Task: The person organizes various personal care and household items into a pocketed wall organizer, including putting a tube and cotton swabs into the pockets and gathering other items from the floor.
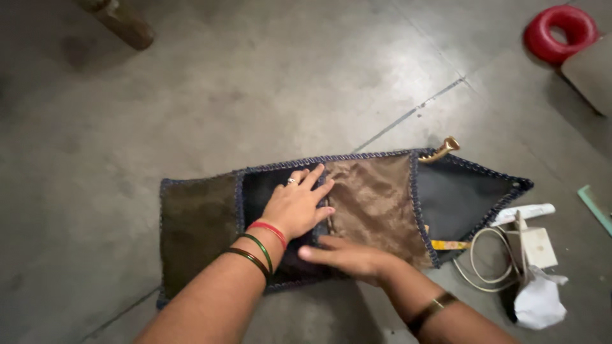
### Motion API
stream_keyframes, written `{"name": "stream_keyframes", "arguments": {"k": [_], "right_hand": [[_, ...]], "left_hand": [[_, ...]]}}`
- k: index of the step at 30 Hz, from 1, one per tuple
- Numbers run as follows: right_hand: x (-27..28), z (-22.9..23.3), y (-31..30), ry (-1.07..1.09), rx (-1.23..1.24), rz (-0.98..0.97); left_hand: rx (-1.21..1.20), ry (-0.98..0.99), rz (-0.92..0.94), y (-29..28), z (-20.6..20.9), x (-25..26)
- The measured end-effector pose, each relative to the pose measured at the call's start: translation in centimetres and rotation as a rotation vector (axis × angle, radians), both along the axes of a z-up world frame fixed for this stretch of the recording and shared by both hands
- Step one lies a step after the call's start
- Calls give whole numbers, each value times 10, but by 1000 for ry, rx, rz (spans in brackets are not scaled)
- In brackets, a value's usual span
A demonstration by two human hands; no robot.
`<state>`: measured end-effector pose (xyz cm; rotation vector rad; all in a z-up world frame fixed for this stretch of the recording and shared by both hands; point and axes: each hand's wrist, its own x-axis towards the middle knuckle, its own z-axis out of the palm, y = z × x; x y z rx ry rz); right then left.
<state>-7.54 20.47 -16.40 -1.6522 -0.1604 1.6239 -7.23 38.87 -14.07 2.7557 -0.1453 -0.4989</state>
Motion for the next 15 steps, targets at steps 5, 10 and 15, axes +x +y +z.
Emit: {"name": "stream_keyframes", "arguments": {"k": [5, 10, 15], "right_hand": [[14, -5, 20, 177, 39, 105], [15, -14, 37, 344, 113, 3], [14, -18, 48, 314, 234, 33]], "left_hand": [[-5, -32, -12, 0, 3, 1], [-3, 10, -1, -1, 6, 2], [-7, 2, 13, -2, 6, 3]]}}
